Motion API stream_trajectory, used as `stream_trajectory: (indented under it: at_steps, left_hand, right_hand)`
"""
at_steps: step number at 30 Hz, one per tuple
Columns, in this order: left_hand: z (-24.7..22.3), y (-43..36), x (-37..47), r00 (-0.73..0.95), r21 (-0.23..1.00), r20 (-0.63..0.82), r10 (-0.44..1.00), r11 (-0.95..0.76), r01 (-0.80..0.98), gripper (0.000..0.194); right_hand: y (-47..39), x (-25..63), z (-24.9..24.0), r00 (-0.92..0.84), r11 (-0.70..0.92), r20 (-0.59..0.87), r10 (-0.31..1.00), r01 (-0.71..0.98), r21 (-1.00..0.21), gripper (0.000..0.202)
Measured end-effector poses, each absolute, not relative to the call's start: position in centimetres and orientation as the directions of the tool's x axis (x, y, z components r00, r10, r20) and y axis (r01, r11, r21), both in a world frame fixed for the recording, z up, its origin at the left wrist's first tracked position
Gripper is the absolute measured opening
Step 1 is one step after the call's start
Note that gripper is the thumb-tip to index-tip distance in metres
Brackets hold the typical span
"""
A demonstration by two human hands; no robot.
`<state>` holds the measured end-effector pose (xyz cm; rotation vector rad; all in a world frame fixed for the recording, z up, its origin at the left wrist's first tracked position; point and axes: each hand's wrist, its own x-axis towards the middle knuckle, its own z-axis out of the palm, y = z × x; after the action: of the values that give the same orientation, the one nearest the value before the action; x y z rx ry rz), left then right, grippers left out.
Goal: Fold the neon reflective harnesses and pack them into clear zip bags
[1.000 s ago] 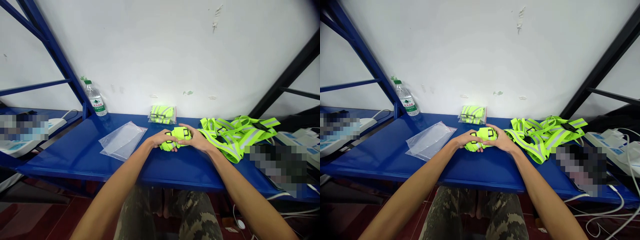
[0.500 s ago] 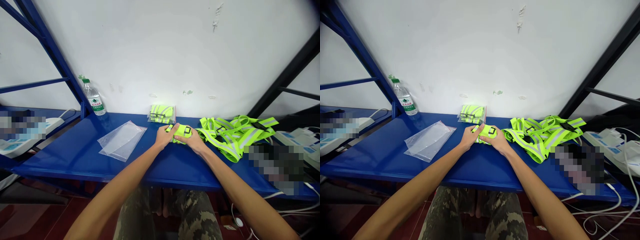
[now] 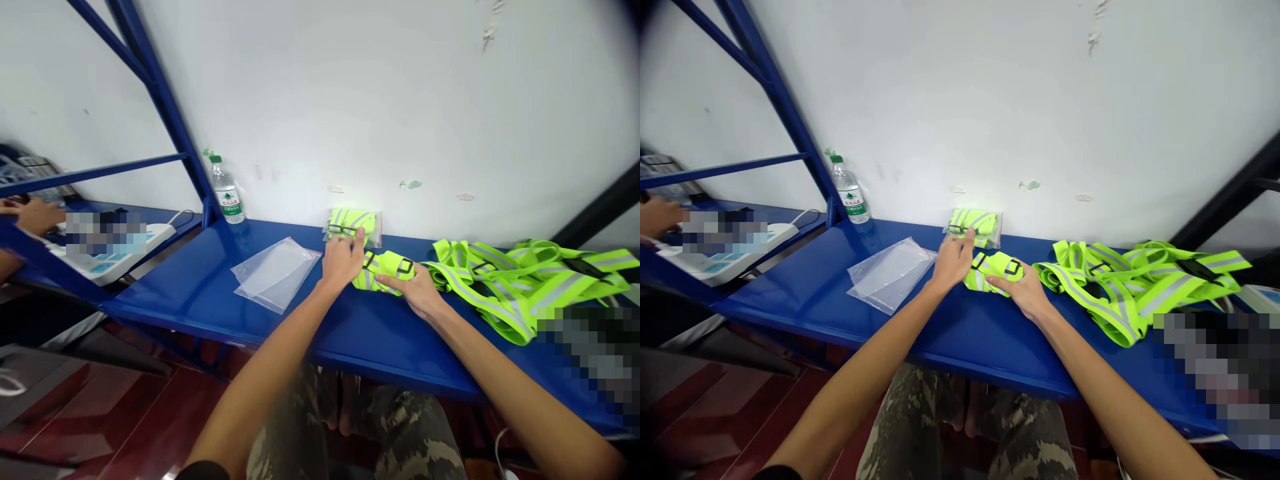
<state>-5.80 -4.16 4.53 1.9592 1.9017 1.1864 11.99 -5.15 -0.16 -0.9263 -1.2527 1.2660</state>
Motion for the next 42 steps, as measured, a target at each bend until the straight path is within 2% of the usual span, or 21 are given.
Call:
stream_trajectory:
  at_steps: [2, 4, 6, 9, 15, 19, 22, 26, 28, 31, 34, 37, 39, 42]
  left_hand:
    - [5.3, -3.7, -8.2, -0.269, 0.543, 0.452, 0.85, -0.024, 0.839, 0.047]
    - [5.5, -3.4, -10.4, -0.387, 0.497, 0.408, 0.827, 0.155, 0.854, 0.033]
    - [5.1, -3.3, -11.8, -0.434, 0.451, 0.296, 0.851, 0.276, 0.849, 0.042]
    - [4.4, -3.5, -12.6, -0.408, 0.41, 0.196, 0.892, 0.304, 0.86, 0.051]
    - [4.8, -4.1, -13.1, -0.333, 0.442, 0.282, 0.9, 0.186, 0.877, 0.045]
    - [5.1, -4.2, -12.6, -0.316, 0.476, 0.501, 0.806, 0.048, 0.878, 0.058]
    - [4.4, -4.6, -10.3, -0.188, 0.439, 0.636, 0.748, -0.151, 0.886, 0.062]
    - [2.4, -5.3, -6.9, 0.042, 0.364, 0.614, 0.788, -0.33, 0.871, 0.042]
    - [1.4, -5.3, -6.0, 0.049, 0.428, 0.564, 0.825, -0.342, 0.837, 0.026]
    - [0.4, -4.7, -5.9, -0.027, 0.598, 0.464, 0.885, -0.291, 0.747, 0.007]
    - [0.0, -4.3, -6.2, -0.089, 0.697, 0.451, 0.888, -0.288, 0.657, 0.012]
    - [0.2, -4.5, -6.1, -0.085, 0.723, 0.479, 0.874, -0.337, 0.603, 0.015]
    - [0.4, -5.0, -5.9, -0.06, 0.695, 0.52, 0.852, -0.381, 0.61, 0.015]
    - [0.8, -5.6, -5.6, -0.004, 0.565, 0.622, 0.783, -0.445, 0.695, 0.012]
  right_hand:
    - [-5.3, 12.0, -0.3, -0.133, 0.083, 0.105, 0.986, -0.161, -0.983, 0.057]
    - [-5.5, 11.9, -0.3, -0.15, 0.04, 0.066, 0.987, -0.172, -0.984, 0.056]
    - [-5.6, 11.9, -0.3, -0.169, 0.006, 0.036, 0.985, -0.175, -0.985, 0.056]
    - [-5.8, 11.9, -0.3, -0.193, -0.021, 0.011, 0.981, -0.161, -0.987, 0.055]
    - [-5.9, 11.9, -0.3, -0.194, -0.01, 0.028, 0.981, -0.19, -0.982, 0.053]
    - [-6.1, 11.8, 0.3, -0.146, -0.019, 0.016, 0.989, -0.235, -0.972, 0.053]
    - [-6.0, 12.1, 0.8, -0.098, -0.049, -0.019, 0.995, -0.311, -0.949, 0.049]
    - [-5.4, 12.8, 1.1, -0.035, -0.06, -0.05, 0.998, -0.414, -0.908, 0.047]
    - [-5.0, 13.1, 1.1, -0.029, -0.069, -0.062, 0.998, -0.433, -0.899, 0.047]
    - [-4.7, 13.3, 0.9, -0.022, -0.086, -0.085, 0.996, -0.45, -0.889, 0.044]
    - [-4.5, 13.4, 0.8, -0.027, -0.124, -0.126, 0.992, -0.448, -0.885, 0.042]
    - [-4.4, 13.5, 0.9, -0.035, -0.154, -0.154, 0.988, -0.433, -0.888, 0.042]
    - [-4.5, 13.4, 1.0, -0.019, -0.147, -0.153, 0.988, -0.42, -0.896, 0.042]
    - [-4.9, 13.1, 1.3, 0.005, -0.139, -0.153, 0.988, -0.392, -0.909, 0.043]
